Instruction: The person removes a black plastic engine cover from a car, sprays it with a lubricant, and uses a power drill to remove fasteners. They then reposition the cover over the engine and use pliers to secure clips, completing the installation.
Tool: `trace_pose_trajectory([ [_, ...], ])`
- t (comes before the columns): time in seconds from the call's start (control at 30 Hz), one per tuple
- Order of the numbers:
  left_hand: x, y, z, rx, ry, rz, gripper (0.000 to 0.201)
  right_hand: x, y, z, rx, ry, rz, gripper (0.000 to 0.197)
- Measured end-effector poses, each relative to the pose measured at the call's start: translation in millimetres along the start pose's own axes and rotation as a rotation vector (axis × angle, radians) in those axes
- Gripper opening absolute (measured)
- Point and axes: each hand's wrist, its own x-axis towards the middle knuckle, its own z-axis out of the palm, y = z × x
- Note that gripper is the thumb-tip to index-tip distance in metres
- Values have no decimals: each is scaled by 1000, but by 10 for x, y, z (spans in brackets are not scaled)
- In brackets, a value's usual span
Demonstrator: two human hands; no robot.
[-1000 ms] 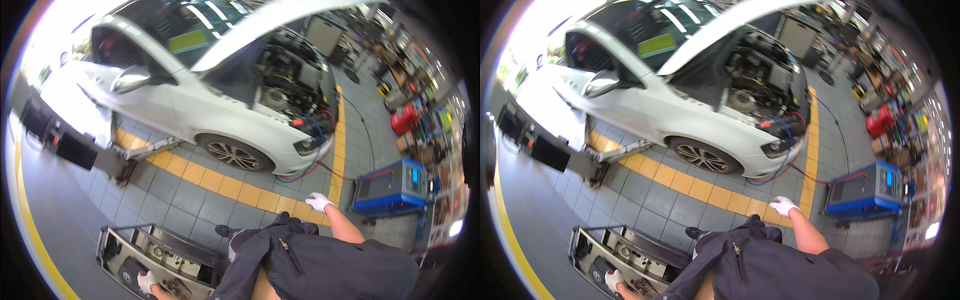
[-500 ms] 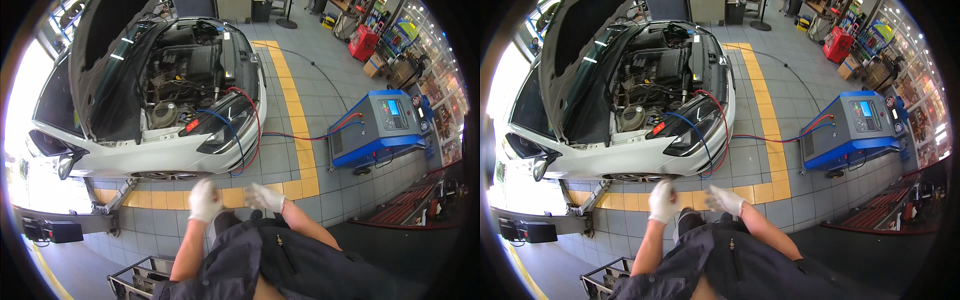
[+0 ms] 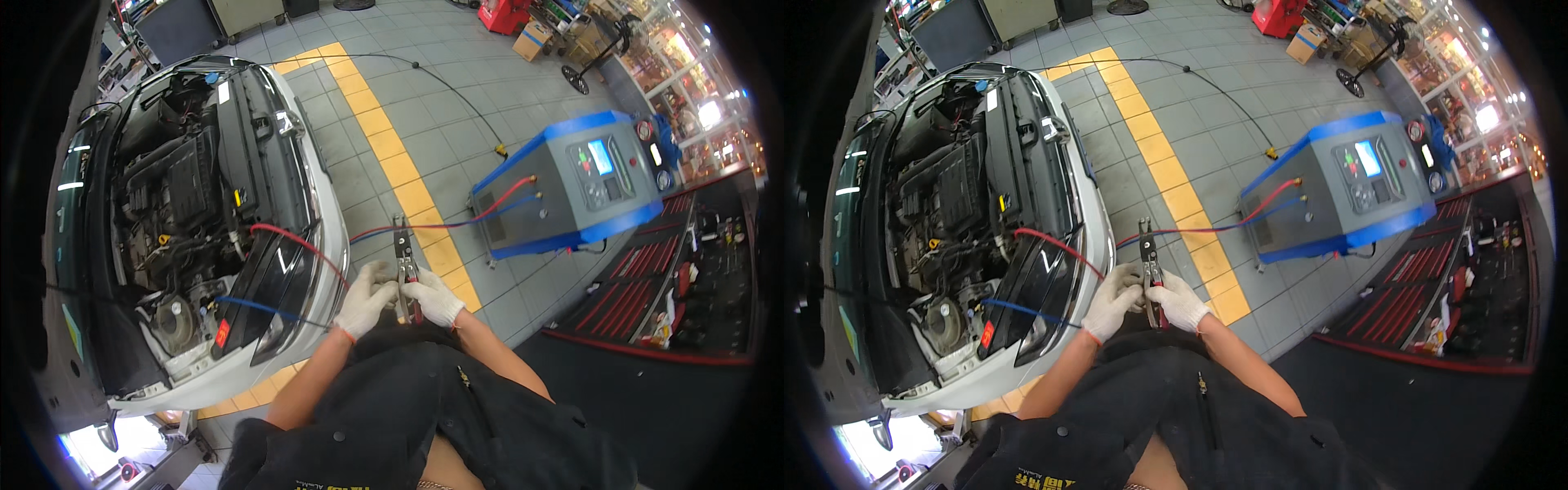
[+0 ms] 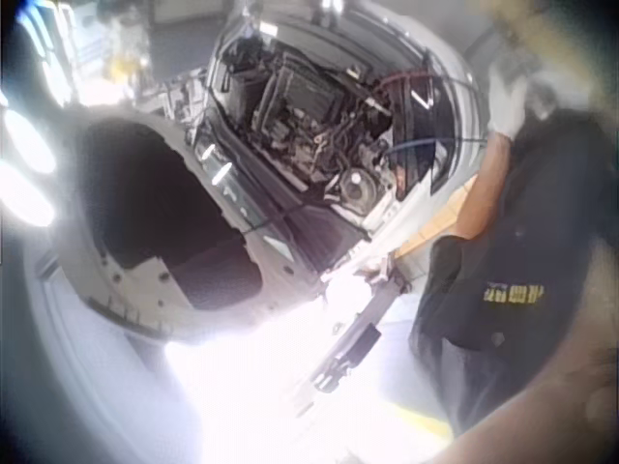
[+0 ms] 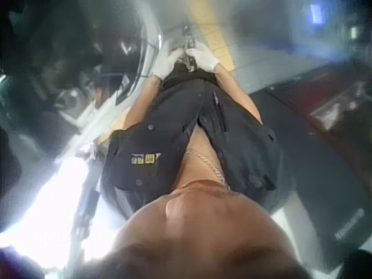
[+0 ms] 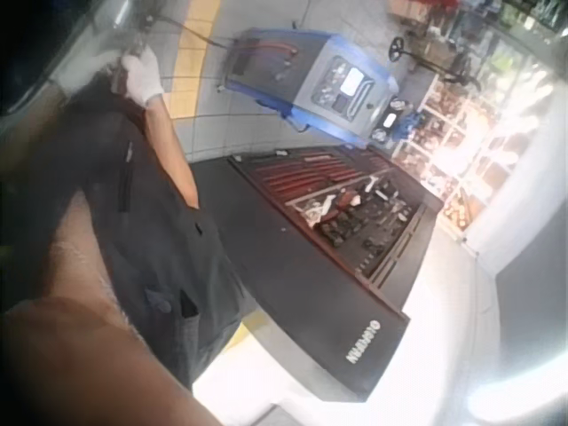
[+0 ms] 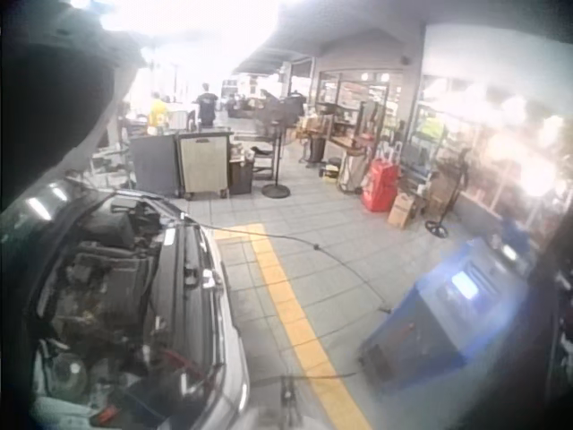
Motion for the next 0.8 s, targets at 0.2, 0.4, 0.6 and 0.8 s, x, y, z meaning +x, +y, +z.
trace_pose_trajectory([
  [0.2,1524,593,-90,251,-5,108,36,1060,-730,-491,-254,21,-169,35],
  [0.4,2438,945,-625,570,282,-81,46,2448,-979,-610,-398,60,-225,65],
  [0.6,3290,1159,-1355,498,687,-342,51,4276,-2222,-781,-1065,-499,-532,55],
  [0.8,3595,1766,-1406,-127,992,-174,36,5501,-3537,-482,-979,-1023,-364,54],
])
